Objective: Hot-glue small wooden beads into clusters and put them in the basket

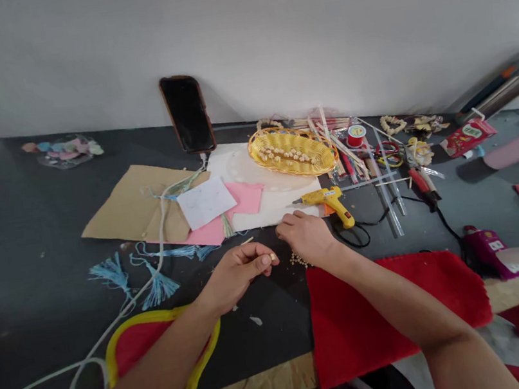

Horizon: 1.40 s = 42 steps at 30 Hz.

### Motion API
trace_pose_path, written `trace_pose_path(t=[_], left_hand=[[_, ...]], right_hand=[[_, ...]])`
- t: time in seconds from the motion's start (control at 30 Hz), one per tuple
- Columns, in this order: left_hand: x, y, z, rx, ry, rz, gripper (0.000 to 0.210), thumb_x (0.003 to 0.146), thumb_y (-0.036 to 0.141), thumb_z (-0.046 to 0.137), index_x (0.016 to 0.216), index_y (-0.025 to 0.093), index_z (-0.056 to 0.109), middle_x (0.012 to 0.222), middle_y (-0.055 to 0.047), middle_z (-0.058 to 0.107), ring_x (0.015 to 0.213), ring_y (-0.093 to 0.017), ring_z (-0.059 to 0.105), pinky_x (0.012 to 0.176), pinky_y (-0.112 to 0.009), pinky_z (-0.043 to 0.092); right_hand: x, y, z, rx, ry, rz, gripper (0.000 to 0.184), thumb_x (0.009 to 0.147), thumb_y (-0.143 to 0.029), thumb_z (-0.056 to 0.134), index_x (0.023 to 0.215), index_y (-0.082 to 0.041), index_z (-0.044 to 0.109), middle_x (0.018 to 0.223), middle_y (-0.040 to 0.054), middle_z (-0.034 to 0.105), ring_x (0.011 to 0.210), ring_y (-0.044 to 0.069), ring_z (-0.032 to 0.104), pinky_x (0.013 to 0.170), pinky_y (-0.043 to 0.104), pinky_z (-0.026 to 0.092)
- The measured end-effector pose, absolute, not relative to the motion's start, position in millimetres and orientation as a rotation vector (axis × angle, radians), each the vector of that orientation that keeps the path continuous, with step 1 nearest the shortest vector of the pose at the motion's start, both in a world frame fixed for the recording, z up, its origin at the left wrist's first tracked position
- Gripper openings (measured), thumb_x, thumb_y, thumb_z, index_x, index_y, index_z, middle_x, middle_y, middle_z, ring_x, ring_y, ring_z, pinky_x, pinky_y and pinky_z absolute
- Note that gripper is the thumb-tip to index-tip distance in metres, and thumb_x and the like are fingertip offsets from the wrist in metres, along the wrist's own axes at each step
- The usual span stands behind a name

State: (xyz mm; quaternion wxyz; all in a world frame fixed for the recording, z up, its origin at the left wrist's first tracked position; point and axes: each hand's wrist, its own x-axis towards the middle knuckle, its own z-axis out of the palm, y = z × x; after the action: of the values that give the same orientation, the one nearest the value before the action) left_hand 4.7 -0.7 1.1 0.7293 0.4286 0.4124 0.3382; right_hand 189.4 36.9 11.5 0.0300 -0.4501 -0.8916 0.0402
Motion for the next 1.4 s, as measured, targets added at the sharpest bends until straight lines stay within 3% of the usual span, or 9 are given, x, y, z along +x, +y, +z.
trace_pose_path(t=[0.1, 0.2, 0.33, 1.07, 1.23, 1.4], left_hand=[[5.1, -1.1, 2.0, 0.947, 0.908, 0.745, 0.026, 0.071, 0.039, 0.072, 0.073, 0.013, 0.07, 0.069, -0.001, 0.065, 0.059, -0.01, 0.049, 0.062, -0.023, 0.04], [5.4, -1.9, 1.0, 0.95, 0.89, 0.742, 0.026, 0.072, 0.039, 0.072, 0.074, 0.013, 0.07, 0.071, -0.002, 0.065, 0.06, -0.01, 0.05, 0.062, -0.023, 0.039], [5.9, -2.3, -0.9, 0.948, 0.875, 0.734, 0.026, 0.072, 0.039, 0.072, 0.075, 0.013, 0.07, 0.072, -0.002, 0.066, 0.061, -0.01, 0.05, 0.062, -0.022, 0.039], [6.8, -4.2, 0.1, 1.002, 0.899, 0.698, 0.023, 0.072, 0.037, 0.071, 0.072, 0.014, 0.066, 0.061, 0.003, 0.056, 0.06, -0.01, 0.046, 0.059, -0.022, 0.035], [7.2, -3.8, 0.3, 0.995, 0.893, 0.699, 0.023, 0.073, 0.037, 0.071, 0.071, 0.014, 0.066, 0.062, 0.003, 0.057, 0.06, -0.009, 0.046, 0.059, -0.022, 0.034], [7.5, -3.8, 1.7, 0.985, 0.895, 0.683, 0.025, 0.071, 0.038, 0.073, 0.072, 0.013, 0.066, 0.063, 0.002, 0.058, 0.06, -0.009, 0.046, 0.059, -0.022, 0.035]], right_hand=[[195.3, 30.0, 13.7, -1.329, -2.586, 0.178, 0.013, 0.09, -0.021, 0.056, 0.084, -0.017, 0.067, 0.084, 0.0066, 0.068, 0.082, 0.021, 0.062, 0.067, 0.029, 0.047], [204.8, 11.5, 18.0, -1.222, -2.212, 0.455, 0.009, 0.09, -0.019, 0.057, 0.085, -0.018, 0.065, 0.085, 0.0046, 0.067, 0.081, 0.016, 0.062, 0.073, 0.027, 0.049], [205.7, -15.1, 20.5, -1.156, -1.905, 0.665, 0.005, 0.088, -0.017, 0.061, 0.086, -0.019, 0.065, 0.081, 0.0027, 0.064, 0.078, 0.014, 0.062, 0.069, 0.024, 0.051], [190.3, -20.0, 9.5, -1.046, -1.841, 0.655, 0.005, 0.085, -0.019, 0.065, 0.085, -0.02, 0.069, 0.077, 0.0035, 0.066, 0.073, 0.014, 0.064, 0.065, 0.024, 0.054], [194.1, -20.7, 10.7, -1.052, -1.829, 0.69, 0.01, 0.084, -0.018, 0.066, 0.093, -0.02, 0.068, 0.083, 0.0055, 0.067, 0.076, 0.015, 0.065, 0.063, 0.024, 0.054], [196.6, -21.8, 10.1, -1.036, -1.875, 0.703, 0.008, 0.086, -0.013, 0.061, 0.087, -0.019, 0.066, 0.08, 0.0046, 0.065, 0.076, 0.014, 0.063, 0.066, 0.025, 0.053]])
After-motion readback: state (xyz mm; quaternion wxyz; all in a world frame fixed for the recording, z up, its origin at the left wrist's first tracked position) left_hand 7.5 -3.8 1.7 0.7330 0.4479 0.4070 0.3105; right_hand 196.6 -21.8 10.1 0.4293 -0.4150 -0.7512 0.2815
